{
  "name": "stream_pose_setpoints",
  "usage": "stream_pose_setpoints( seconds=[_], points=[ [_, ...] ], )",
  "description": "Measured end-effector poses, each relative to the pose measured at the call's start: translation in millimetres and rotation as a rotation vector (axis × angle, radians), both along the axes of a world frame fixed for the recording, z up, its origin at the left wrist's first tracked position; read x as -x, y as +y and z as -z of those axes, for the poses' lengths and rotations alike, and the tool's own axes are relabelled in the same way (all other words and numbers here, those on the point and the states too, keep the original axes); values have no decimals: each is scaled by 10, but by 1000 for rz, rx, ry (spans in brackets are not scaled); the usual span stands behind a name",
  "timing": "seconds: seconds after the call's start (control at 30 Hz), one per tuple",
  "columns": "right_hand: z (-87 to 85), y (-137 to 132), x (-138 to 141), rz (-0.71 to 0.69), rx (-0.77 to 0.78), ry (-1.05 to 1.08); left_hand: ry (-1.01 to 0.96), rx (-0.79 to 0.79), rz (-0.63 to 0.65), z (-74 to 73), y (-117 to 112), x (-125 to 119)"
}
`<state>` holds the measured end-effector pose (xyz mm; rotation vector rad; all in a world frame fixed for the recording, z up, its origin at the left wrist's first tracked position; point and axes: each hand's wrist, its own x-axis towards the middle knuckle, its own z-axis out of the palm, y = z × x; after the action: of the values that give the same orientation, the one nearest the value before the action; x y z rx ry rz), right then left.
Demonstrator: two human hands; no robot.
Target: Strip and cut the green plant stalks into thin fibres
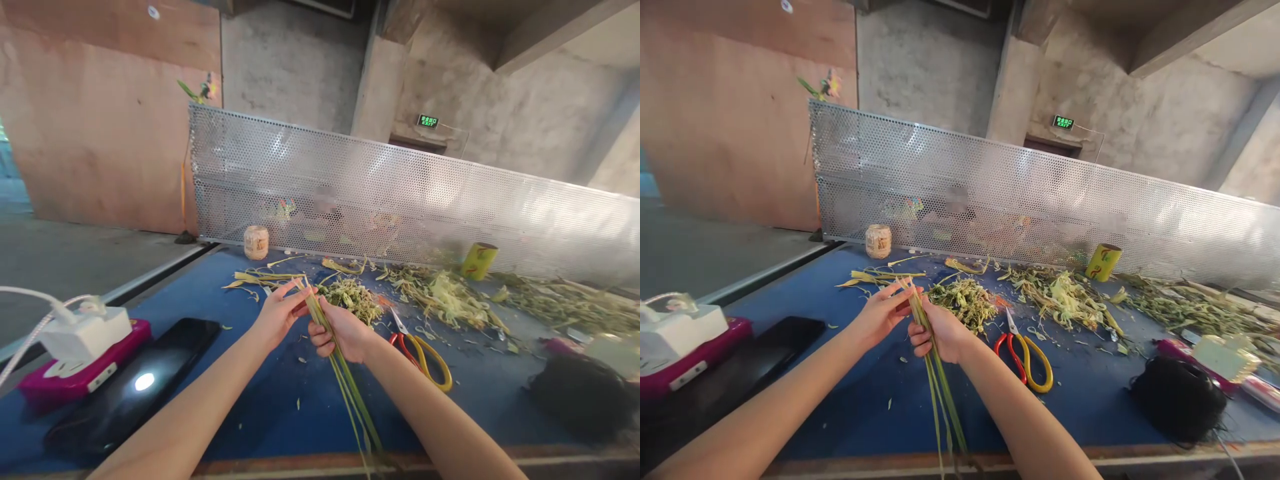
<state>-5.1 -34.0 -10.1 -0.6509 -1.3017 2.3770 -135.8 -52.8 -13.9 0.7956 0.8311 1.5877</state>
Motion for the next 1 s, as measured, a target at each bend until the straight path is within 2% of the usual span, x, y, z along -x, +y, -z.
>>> stream_pose_setpoints(
  seconds=[0.13,0.27,0.47,0.77,1.0],
  points=[
    [44,-6,-18,77,-57,50,-5,-26,24,-27,-13,-7],
    [48,-27,-29,57,-77,32,32,-4,-22,-28,-29,-27],
    [24,-25,-41,9,-26,21,-2,-134,-134,-26,-5,-29],
    [57,3,-45,-61,-16,-13,94,-152,-61,0,-9,-21],
    [37,3,-30,-7,-44,-36,110,-159,-72,-10,-13,-13]
  ],
)
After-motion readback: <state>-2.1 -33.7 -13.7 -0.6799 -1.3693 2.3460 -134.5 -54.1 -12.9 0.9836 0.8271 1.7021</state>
